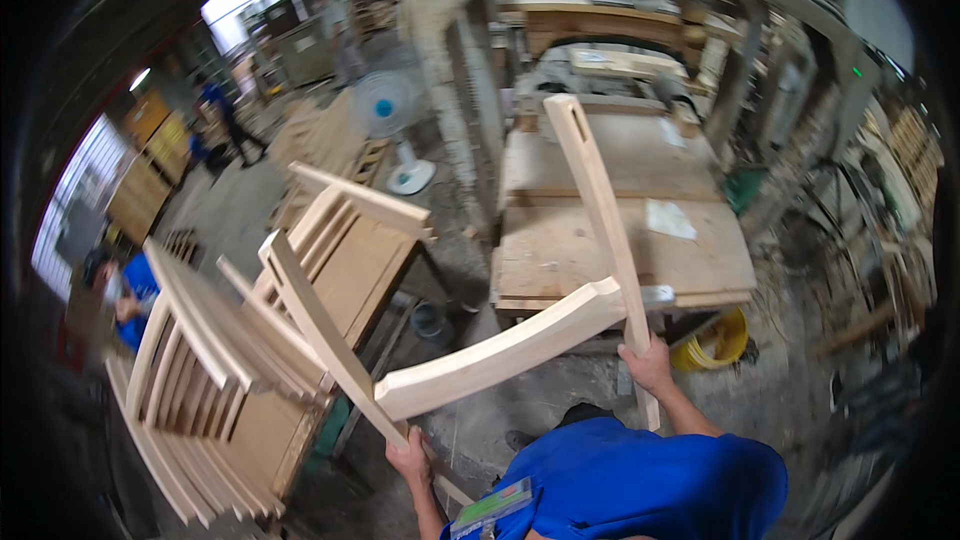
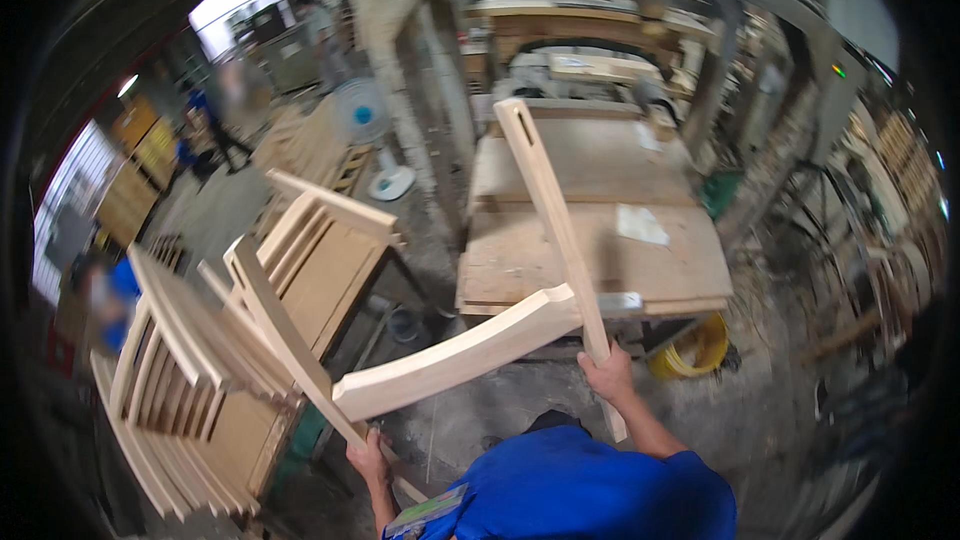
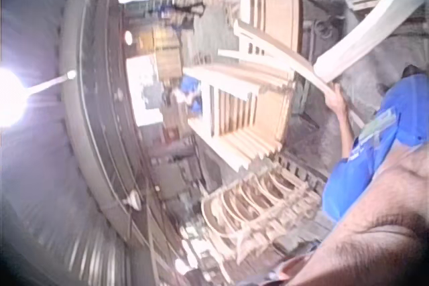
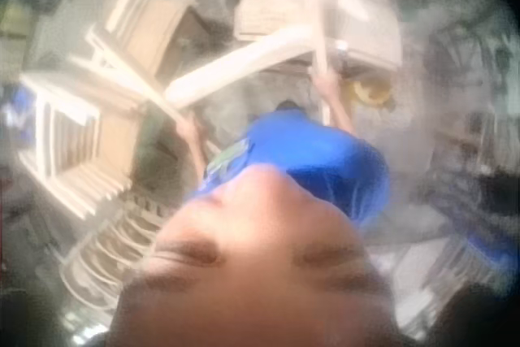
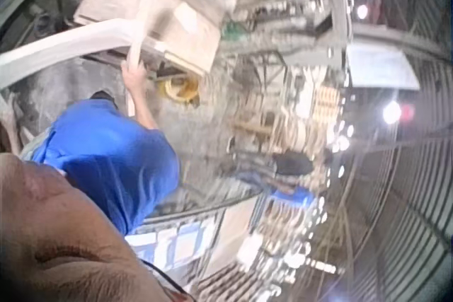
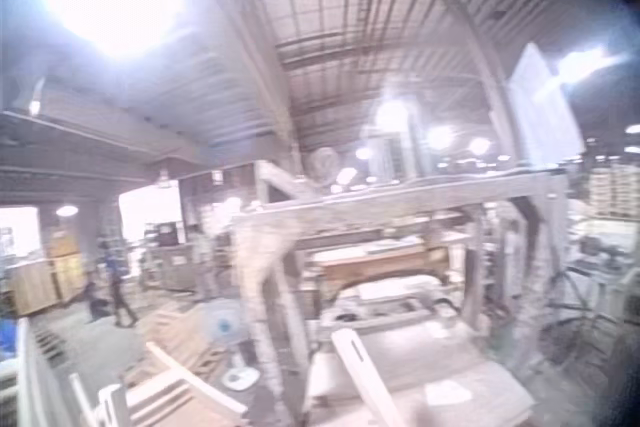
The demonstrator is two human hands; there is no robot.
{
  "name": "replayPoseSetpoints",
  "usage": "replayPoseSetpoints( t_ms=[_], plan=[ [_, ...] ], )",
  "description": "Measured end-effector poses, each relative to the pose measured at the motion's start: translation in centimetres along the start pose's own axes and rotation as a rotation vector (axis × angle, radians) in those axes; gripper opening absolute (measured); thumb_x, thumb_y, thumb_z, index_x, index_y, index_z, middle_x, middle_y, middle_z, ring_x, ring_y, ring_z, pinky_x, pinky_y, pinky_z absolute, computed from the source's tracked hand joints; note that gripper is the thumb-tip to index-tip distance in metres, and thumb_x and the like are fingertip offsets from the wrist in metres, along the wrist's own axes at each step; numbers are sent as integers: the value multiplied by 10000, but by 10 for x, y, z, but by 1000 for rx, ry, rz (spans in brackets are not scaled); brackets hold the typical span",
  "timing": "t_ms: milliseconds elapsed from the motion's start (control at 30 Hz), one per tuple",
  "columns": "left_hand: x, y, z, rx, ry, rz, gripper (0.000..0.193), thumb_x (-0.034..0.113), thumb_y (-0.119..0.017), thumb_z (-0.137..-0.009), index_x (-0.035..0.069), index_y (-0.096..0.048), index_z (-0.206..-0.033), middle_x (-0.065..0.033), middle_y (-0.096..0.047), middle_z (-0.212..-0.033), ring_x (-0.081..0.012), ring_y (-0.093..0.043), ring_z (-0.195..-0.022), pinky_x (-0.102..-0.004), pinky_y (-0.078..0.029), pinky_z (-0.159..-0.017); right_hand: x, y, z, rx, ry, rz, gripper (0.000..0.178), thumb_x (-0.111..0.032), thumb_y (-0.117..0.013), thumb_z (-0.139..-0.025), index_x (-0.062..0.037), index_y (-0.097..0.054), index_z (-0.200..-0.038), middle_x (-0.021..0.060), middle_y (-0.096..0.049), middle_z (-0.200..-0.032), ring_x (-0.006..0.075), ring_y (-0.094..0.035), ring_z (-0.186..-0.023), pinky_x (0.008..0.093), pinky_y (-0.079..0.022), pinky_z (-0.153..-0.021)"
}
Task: The person assembles wooden chair frames by picking up frames and curved backrest pieces, placing them on a jig, and pressing them together. The person repeats this process for multiple units, moving finished frames aside.
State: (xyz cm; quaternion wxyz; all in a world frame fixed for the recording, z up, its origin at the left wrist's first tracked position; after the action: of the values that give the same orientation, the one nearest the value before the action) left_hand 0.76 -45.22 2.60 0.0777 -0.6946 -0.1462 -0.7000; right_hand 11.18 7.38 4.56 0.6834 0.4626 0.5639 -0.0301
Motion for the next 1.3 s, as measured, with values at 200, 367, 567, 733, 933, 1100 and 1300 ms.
replayPoseSetpoints(
  t_ms=[200, 367, 567, 733, 933, 1100, 1300],
  plan=[
    [-26, -37, 46, -121, 55, -54, 181, -17, -681, -874, -37, -599, -1034, -62, -630, -795, -153, -621, -652, -301, -503, -583, 91, 56, 50, 70, -181, 1, 501, -349, -785, -812, -3, -675, -1156, 252, -733, -1007, 425, -715, -987, 479, -562, -863],
    [-35, -87, 91, -221, 119, -78, 167, -12, -672, -878, -29, -600, -1027, -59, -628, -793, -152, -612, -621, -301, -505, -549, 139, 115, 73, 109, -246, 74, 470, -347, -786, -812, -9, -694, -1126, 245, -738, -1001, 417, -718, -993, 477, -562, -862],
    [-29, -166, 153, -294, 253, -77, 155, 36, -689, -885, -12, -605, -1006, -54, -626, -765, -129, -603, -603, -293, -498, -533, 211, 185, 76, 130, -404, 46, 495, -358, -783, -813, 16, -697, -1125, 265, -735, -990, 421, -718, -1004, 487, -559, -867],
    [-4, -277, 115, -442, 168, -277, 214, 220, -745, -875, 32, -642, -885, -31, -623, -671, -131, -603, -574, -335, -487, -546, 253, 215, 6, 165, -406, 103, 347, -280, -781, -847, 17, -735, -1020, 178, -752, -881, 291, -749, -792, 425, -565, -707],
    [6, -363, 48, -475, 190, -356, 283, 281, -737, -854, 4, -698, -898, -74, -693, -704, -187, -686, -609, -355, -531, -585, 238, 193, -105, 67, -325, 90, 353, -267, -774, -892, 28, -712, -1076, 126, -739, -918, 207, -696, -727, 380, -564, -646],
    [6, -387, 41, -681, 122, -582, 203, 181, -703, -872, -21, -681, -860, -90, -650, -651, -201, -642, -547, -367, -503, -536, 257, 184, -96, 44, -419, -118, 332, -203, -766, -899, 42, -688, -1109, 100, -697, -874, 212, -666, -682, 369, -546, -598],
    [-9, -400, 24, -717, 223, -570, 227, 206, -719, -867, -12, -656, -883, -86, -650, -672, -197, -649, -562, -365, -510, -549, 245, 181, -94, -36, -567, -91, 369, -191, -766, -902, 65, -687, -1155, 137, -718, -909, 218, -670, -682, 386, -531, -571]
  ],
)
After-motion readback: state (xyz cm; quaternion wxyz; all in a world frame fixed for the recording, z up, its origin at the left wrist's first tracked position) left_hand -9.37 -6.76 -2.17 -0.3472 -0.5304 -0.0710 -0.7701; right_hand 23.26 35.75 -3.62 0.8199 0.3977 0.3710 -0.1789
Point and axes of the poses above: each hand's wrist, its own z-axis away from the middle knuckle, its own y-axis out of the back of the hand, x = y × z, the point moved 8 cm from there along -z, towards the middle knuckle
